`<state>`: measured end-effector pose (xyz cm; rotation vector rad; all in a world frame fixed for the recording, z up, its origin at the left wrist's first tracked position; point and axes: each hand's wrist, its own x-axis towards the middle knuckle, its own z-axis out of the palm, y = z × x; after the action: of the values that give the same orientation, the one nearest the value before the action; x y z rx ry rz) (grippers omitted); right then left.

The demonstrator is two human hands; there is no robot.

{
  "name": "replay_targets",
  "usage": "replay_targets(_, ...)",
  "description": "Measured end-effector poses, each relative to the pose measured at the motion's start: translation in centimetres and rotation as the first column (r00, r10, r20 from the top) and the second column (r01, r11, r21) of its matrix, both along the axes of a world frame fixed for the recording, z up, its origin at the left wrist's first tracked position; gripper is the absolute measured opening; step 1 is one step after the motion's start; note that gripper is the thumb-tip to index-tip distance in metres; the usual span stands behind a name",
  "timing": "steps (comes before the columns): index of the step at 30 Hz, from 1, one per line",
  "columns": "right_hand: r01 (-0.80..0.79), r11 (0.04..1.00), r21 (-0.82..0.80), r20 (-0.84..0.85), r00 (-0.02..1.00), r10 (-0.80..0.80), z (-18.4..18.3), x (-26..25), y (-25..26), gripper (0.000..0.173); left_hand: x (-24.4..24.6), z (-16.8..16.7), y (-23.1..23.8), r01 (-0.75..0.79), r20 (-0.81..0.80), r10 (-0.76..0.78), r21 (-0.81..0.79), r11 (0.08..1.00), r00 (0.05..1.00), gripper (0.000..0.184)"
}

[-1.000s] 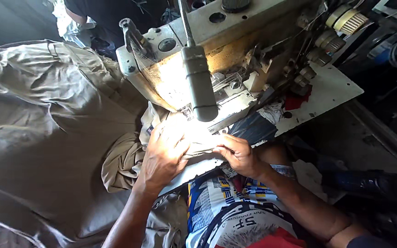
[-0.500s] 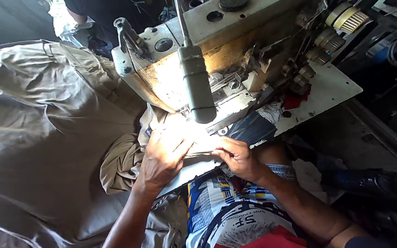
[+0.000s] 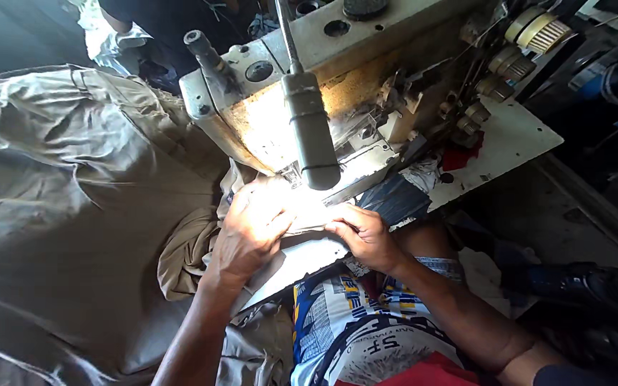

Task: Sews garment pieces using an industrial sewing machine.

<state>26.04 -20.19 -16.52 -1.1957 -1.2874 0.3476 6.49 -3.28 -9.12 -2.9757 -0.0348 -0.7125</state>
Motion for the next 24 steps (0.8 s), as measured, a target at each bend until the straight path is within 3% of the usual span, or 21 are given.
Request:
replay_targets(6, 0.008, 0.998, 0.063, -0.010, 1.000, -0.008, 0.6, -0.1, 2.4, 0.009, 0.3, 1.1, 1.7, -0.017, -0.007, 0.017, 0.003, 1.000, 1.000, 0.026)
replay_targets(12, 0.007, 0.997, 0.071, 0.035, 0.999, -0.010, 0.9, 0.0, 2.8, 0.010, -0.2, -0.4, 2.0, 0.056, 0.114, -0.036, -0.174, 0.983, 0.993, 0.019)
replay_targets(21, 0.027, 0.998, 0.063, 0.070, 0.997, -0.031, 1.2, 0.0, 3.0, 0.009, 0.6, 0.2, 1.9, -0.014, 0.076, 0.016, -0.032, 0.999, 0.997, 0.021)
replay_targets(24, 0.052, 0.997, 0.059, 0.088, 0.995, -0.057, 1.3, -0.2, 3.3, 0.012, 0.3, 1.1, 1.7, -0.038, -0.017, 0.037, -0.052, 0.998, 0.999, 0.022)
